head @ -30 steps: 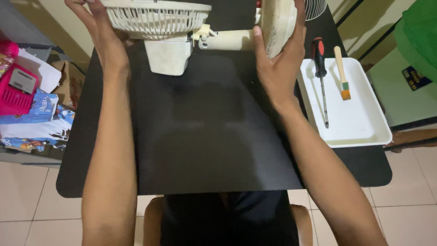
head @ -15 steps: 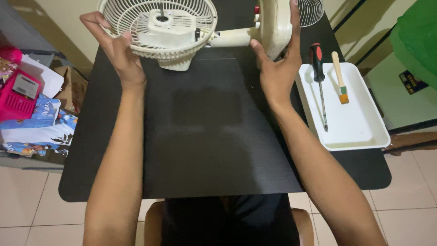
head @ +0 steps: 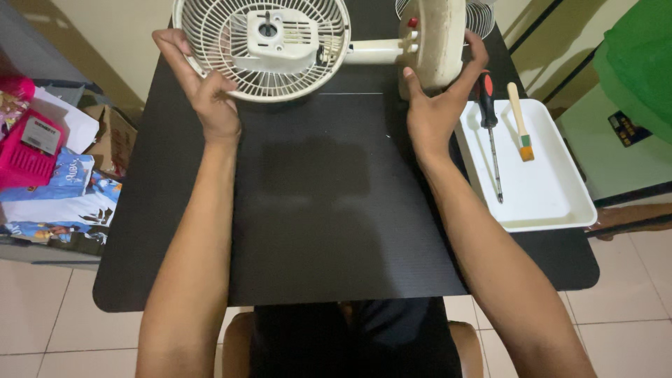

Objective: The person reassembles a small electric fan on a table. They use a screwdriver to tighten screws on the fan head and neck, then attach the fan blade and secure it with a central cap.

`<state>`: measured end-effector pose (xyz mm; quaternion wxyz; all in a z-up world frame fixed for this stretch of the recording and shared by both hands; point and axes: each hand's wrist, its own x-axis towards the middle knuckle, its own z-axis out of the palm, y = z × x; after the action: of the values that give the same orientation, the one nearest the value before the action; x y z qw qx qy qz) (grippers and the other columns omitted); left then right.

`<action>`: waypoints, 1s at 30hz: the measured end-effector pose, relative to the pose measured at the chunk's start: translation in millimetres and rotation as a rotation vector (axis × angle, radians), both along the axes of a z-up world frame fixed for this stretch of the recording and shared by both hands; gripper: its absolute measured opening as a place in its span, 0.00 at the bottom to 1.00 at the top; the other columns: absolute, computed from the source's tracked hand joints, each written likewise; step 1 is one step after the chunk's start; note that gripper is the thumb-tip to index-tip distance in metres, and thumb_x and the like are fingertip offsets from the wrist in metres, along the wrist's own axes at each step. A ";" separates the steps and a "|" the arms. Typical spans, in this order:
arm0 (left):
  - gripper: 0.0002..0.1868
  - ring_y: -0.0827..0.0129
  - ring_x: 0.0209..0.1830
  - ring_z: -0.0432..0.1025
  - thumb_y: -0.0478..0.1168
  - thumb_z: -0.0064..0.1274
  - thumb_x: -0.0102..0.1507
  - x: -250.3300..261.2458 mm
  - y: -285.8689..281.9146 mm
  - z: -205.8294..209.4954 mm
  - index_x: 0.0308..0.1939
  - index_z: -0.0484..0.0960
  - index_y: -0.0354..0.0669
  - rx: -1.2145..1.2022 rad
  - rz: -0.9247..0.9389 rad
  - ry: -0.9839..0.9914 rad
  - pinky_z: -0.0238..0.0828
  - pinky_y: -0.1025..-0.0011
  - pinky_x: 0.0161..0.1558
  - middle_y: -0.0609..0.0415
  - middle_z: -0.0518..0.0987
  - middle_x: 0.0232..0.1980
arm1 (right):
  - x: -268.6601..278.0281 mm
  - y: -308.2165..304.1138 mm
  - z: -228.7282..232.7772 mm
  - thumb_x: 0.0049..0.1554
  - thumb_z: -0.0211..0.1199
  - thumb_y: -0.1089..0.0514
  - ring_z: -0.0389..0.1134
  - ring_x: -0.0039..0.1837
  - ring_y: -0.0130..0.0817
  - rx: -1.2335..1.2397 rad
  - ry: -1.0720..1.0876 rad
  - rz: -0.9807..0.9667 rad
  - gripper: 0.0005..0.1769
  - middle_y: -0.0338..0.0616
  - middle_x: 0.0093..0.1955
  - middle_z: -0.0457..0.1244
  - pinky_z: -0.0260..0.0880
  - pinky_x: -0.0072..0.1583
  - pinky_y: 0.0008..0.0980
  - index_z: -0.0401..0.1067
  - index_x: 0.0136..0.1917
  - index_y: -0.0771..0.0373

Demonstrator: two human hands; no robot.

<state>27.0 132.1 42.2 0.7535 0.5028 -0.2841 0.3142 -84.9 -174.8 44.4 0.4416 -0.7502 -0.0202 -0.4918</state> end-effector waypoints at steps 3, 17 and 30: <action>0.38 0.63 0.55 0.52 0.33 0.46 0.42 -0.3 0.4 -2.7 0.58 0.58 0.40 0.032 0.055 0.020 0.38 0.81 0.67 0.53 0.52 0.49 | 2.0 2.6 -4.5 0.61 0.75 0.72 0.52 0.84 0.47 0.072 -0.019 0.048 0.48 0.49 0.78 0.48 0.53 0.83 0.45 0.43 0.78 0.56; 0.41 0.61 0.62 0.58 0.18 0.53 0.44 -2.6 12.5 -14.6 0.54 0.54 0.50 0.317 0.223 0.182 0.52 0.69 0.75 0.55 0.55 0.53 | 25.0 -14.0 -24.5 0.64 0.72 0.59 0.63 0.73 0.50 0.229 0.235 -0.067 0.32 0.60 0.69 0.60 0.62 0.72 0.46 0.53 0.69 0.62; 0.53 0.61 0.67 0.76 0.16 0.53 0.58 -0.4 16.2 -14.6 0.75 0.39 0.55 0.364 0.022 0.233 0.75 0.65 0.66 0.44 0.74 0.68 | 19.8 -16.5 -25.3 0.54 0.76 0.62 0.72 0.64 0.57 0.132 0.277 -0.109 0.33 0.63 0.58 0.69 0.69 0.65 0.44 0.56 0.62 0.65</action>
<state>26.6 148.2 27.6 0.6743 0.6667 -0.2418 0.2058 -65.1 -191.2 19.0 0.4611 -0.7802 0.1138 -0.4072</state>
